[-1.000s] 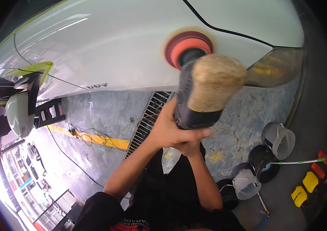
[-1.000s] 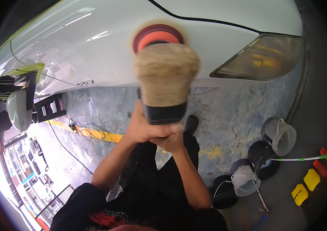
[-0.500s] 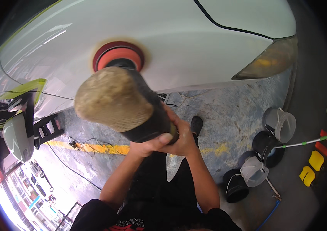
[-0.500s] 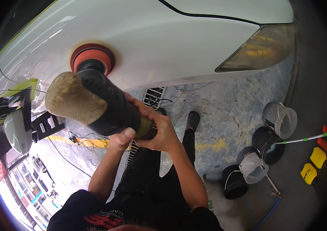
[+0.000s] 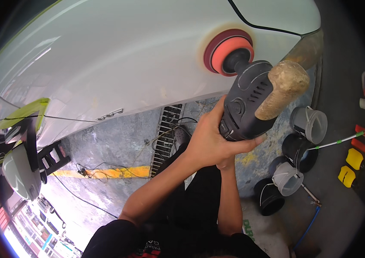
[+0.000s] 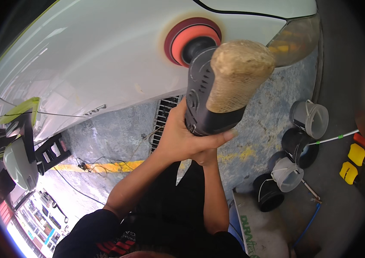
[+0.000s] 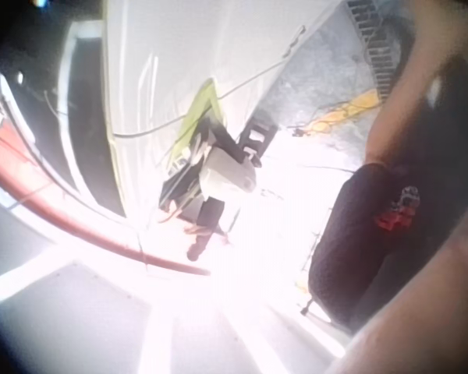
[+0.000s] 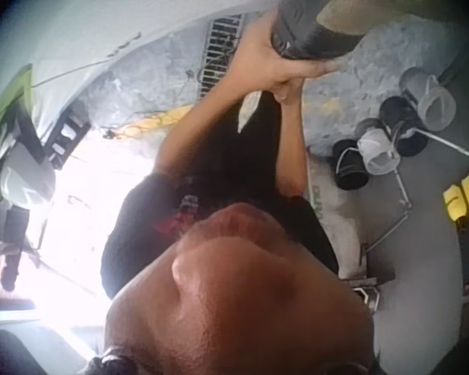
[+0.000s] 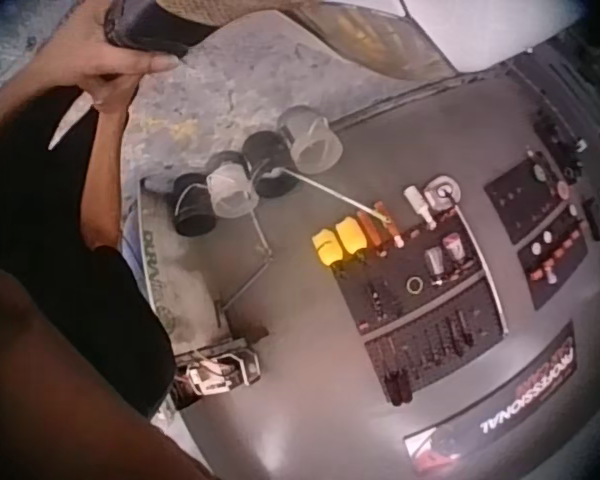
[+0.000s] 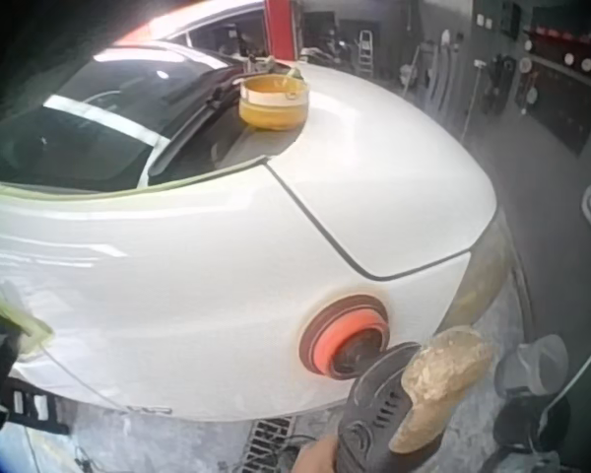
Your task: The person uses a rotary polisher with a buffing pad to polish the front fender of a white car. They move the tool across the surface, pause to apply compound from a yellow container, and then continue polishing before briefly touching the surface with their hand.
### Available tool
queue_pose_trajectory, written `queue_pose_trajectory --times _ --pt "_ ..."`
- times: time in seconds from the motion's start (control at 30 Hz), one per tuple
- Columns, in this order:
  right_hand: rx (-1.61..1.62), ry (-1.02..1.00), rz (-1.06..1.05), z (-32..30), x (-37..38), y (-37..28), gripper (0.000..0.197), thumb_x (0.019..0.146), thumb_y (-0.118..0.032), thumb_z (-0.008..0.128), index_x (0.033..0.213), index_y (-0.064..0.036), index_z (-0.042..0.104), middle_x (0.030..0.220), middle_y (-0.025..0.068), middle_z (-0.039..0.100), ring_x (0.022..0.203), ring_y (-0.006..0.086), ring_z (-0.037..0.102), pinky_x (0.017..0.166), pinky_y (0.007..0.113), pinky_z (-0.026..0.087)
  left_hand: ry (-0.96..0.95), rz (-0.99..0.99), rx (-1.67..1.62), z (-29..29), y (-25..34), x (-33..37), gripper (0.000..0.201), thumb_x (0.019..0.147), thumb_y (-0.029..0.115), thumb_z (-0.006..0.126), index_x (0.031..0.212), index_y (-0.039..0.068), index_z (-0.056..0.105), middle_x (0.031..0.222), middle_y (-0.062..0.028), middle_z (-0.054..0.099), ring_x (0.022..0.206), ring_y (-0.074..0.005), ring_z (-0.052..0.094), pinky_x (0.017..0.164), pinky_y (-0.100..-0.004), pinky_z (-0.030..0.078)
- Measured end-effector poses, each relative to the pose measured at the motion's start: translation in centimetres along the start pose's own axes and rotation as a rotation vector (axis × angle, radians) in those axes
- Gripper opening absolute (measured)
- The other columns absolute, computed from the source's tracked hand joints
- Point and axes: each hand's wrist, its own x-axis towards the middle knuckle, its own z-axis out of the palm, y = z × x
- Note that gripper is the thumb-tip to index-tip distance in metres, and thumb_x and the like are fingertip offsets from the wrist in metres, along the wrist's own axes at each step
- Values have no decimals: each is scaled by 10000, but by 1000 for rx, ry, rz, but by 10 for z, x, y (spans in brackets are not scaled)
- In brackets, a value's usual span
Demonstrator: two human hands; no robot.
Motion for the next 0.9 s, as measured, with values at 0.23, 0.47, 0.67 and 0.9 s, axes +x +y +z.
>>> queue_pose_trajectory --times 0.23,0.47,0.67,0.9 --pt "42 -155 24 40 -2 1 981 603 -193 990 1490 -27 603 1283 122 765 1153 259 750 1045 407 566 81 -95 -128 -39 -15 -41 829 734 263 1013 1406 -18 618 1260 -151 770 1156 -251 762 1025 -400 591" --pt "-178 -423 56 64 15 -24 719 616 -190 964 1246 -23 659 1086 162 763 1009 340 783 925 424 596 252 82 -447 -71 -45 -82 842 782 335 969 1399 69 462 1125 -134 644 1077 -272 681 1005 -442 555" --pt "-247 -199 -107 42 22 -34 646 706 -195 944 1268 -14 681 1121 159 775 1017 320 787 904 418 612 178 58 -361 -40 -40 -54 763 801 311 958 1378 48 534 1157 -125 674 1107 -264 692 1022 -437 558" --pt "-78 76 -112 -18 26 -25 713 724 -204 954 1342 5 667 1154 148 783 1037 278 781 917 399 611 62 4 -16 32 0 15 882 746 284 1008 1456 -23 583 1254 -166 769 1169 -248 761 1049 -396 577"
